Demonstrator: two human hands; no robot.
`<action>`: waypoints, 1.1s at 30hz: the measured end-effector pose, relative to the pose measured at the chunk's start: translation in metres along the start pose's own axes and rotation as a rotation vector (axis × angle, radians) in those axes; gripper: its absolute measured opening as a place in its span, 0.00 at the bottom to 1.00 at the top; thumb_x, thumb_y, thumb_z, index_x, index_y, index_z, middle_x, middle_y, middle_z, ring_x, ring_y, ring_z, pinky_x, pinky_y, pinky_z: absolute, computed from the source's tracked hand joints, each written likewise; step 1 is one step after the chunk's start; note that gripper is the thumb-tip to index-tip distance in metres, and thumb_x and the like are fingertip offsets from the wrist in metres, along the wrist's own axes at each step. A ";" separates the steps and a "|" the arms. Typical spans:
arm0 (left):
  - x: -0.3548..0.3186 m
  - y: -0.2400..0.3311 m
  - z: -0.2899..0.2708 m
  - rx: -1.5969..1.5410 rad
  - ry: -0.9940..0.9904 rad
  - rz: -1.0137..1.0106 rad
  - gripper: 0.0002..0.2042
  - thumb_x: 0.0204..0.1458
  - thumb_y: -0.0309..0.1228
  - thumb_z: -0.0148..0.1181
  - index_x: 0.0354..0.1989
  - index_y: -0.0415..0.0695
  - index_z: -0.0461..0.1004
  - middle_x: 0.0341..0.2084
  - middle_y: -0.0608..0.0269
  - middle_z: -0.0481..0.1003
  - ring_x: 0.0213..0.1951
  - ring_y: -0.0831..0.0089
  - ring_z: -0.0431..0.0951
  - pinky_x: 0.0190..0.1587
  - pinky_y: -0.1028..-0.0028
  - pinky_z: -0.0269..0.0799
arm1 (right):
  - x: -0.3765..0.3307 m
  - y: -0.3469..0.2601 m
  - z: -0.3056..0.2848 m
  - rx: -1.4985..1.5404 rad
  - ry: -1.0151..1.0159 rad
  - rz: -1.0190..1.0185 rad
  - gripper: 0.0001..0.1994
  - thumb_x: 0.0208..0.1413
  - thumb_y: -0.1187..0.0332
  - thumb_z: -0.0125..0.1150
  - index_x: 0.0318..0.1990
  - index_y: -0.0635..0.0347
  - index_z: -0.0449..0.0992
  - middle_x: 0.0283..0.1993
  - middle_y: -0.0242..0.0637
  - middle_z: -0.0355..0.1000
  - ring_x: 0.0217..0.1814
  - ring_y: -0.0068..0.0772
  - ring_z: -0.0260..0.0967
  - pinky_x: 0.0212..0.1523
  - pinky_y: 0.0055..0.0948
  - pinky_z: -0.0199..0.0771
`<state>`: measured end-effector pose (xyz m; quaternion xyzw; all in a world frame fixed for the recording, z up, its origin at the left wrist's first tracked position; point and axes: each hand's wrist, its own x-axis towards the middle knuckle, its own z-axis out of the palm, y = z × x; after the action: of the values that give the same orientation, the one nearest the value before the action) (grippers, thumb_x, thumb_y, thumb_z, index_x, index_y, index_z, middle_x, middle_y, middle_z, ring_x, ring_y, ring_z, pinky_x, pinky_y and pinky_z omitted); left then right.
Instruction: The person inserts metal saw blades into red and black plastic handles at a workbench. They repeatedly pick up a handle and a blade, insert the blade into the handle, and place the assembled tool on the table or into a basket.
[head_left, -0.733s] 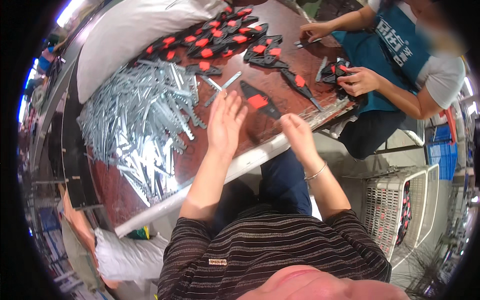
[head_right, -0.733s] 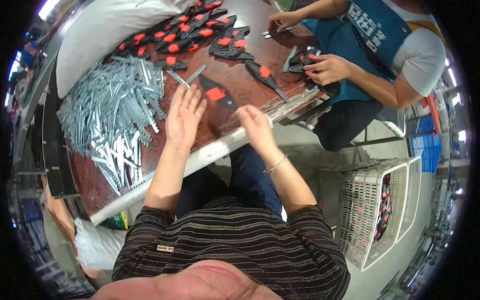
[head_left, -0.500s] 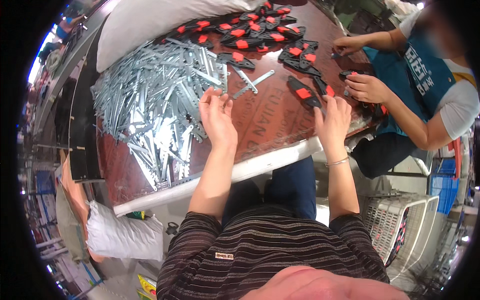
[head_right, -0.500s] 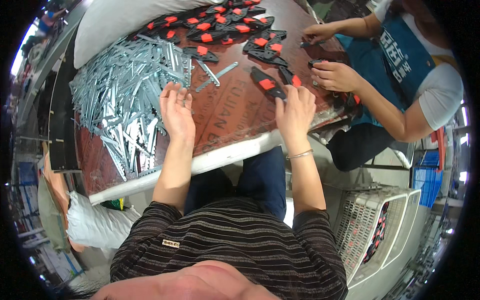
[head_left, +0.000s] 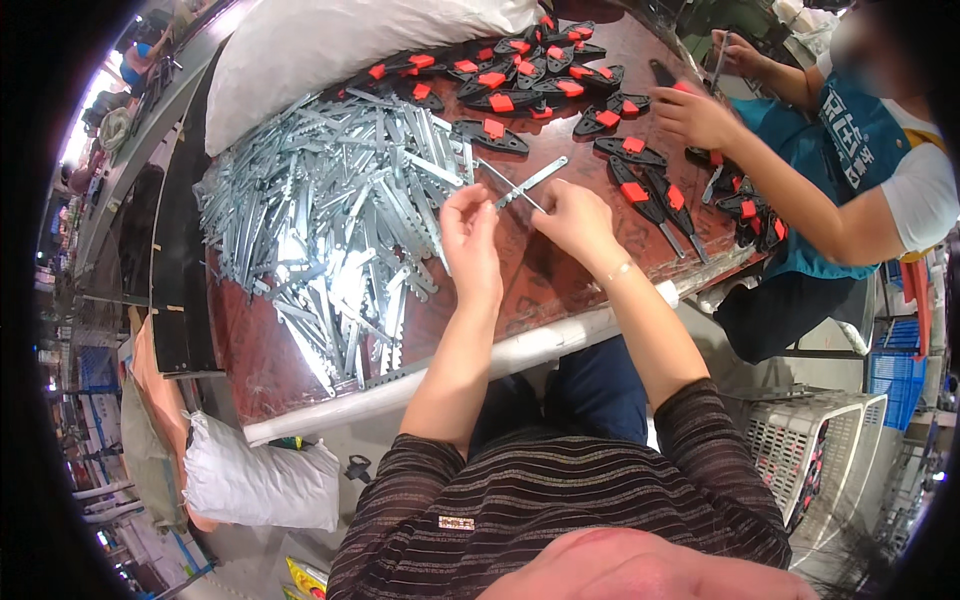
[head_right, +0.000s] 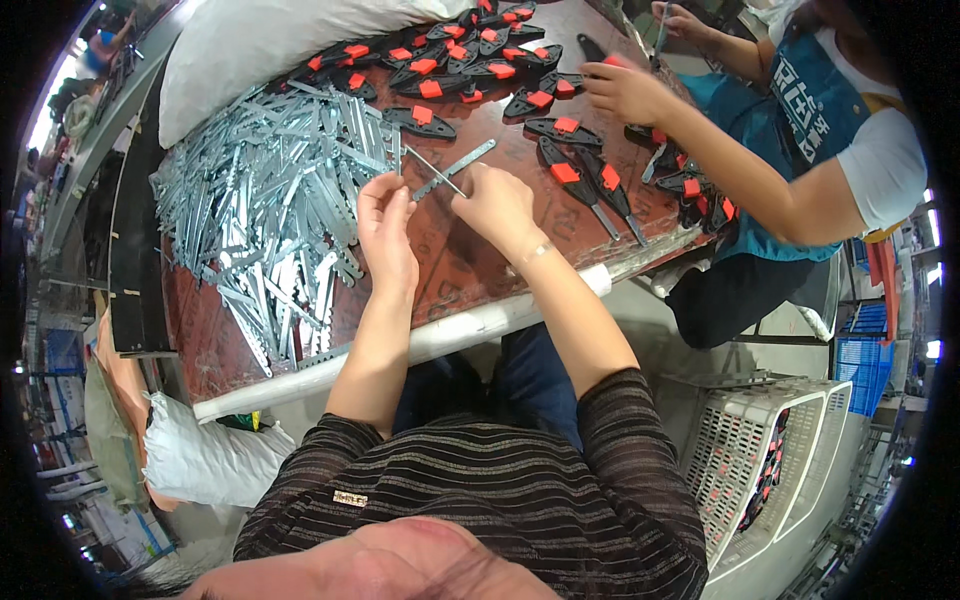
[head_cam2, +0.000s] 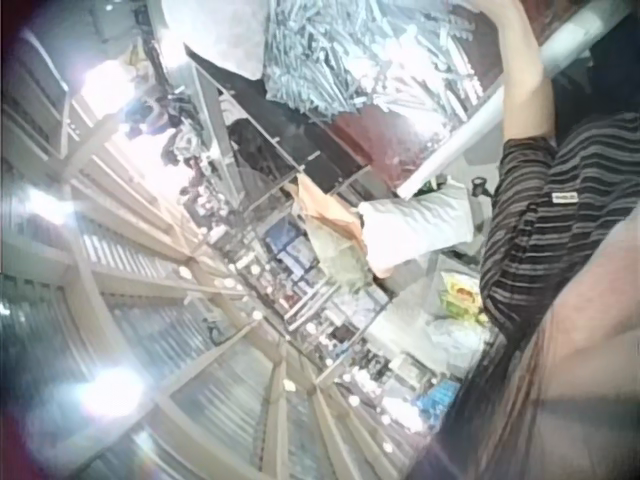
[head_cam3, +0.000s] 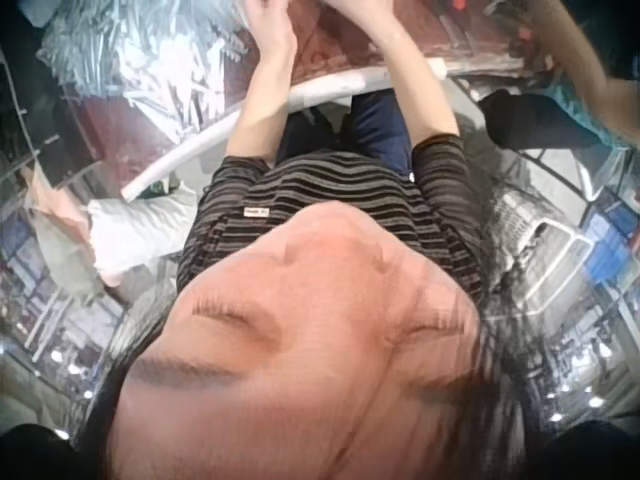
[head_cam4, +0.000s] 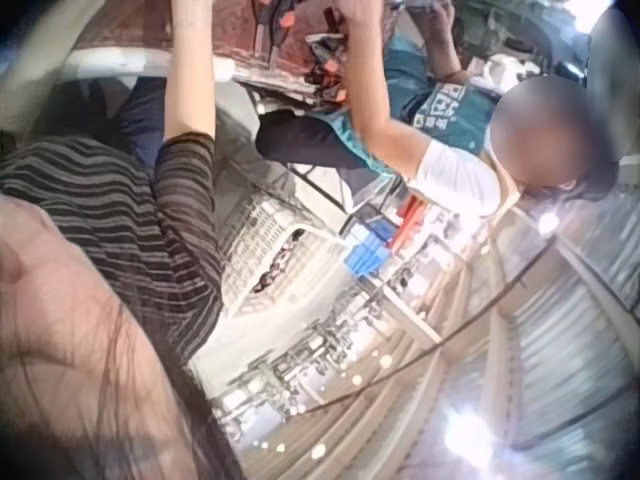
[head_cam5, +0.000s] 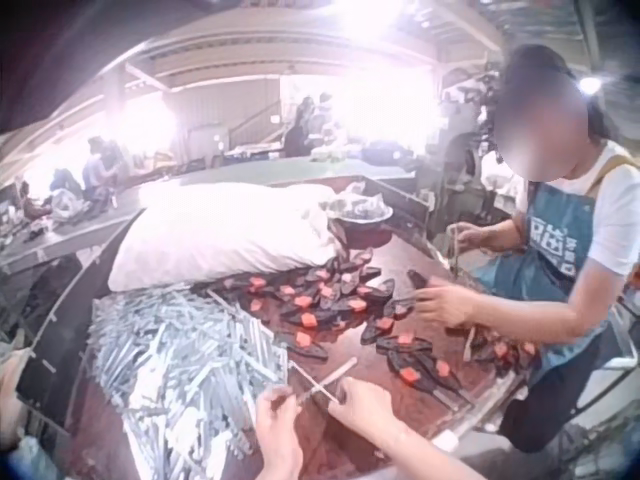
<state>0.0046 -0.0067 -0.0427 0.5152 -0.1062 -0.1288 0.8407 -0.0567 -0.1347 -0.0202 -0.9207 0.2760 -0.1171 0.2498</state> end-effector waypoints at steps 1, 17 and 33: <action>-0.001 -0.004 0.003 0.127 -0.048 0.087 0.13 0.53 0.21 0.52 0.48 0.41 0.68 0.43 0.65 0.69 0.45 0.77 0.68 0.49 0.76 0.64 | -0.010 0.004 -0.006 0.069 0.054 -0.015 0.09 0.47 0.65 0.60 0.27 0.62 0.73 0.25 0.38 0.73 0.30 0.33 0.73 0.31 0.31 0.71; 0.116 -0.002 0.028 1.515 -0.714 0.655 0.28 0.42 0.19 0.53 0.56 0.44 0.64 0.57 0.58 0.64 0.62 0.61 0.60 0.60 0.53 0.58 | -0.112 0.029 -0.077 0.482 0.421 -0.253 0.06 0.46 0.74 0.64 0.32 0.60 0.73 0.27 0.37 0.70 0.27 0.34 0.70 0.26 0.27 0.68; 0.096 0.053 0.033 0.246 -0.808 -0.209 0.21 0.61 0.39 0.44 0.54 0.34 0.64 0.43 0.55 0.72 0.44 0.62 0.75 0.46 0.63 0.72 | -0.143 0.045 -0.044 0.915 0.193 0.014 0.11 0.63 0.64 0.47 0.34 0.62 0.70 0.24 0.31 0.63 0.28 0.19 0.61 0.31 0.21 0.62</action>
<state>0.0910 -0.0429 0.0243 0.5278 -0.3884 -0.3910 0.6463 -0.2100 -0.1034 -0.0177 -0.6990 0.2241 -0.3103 0.6040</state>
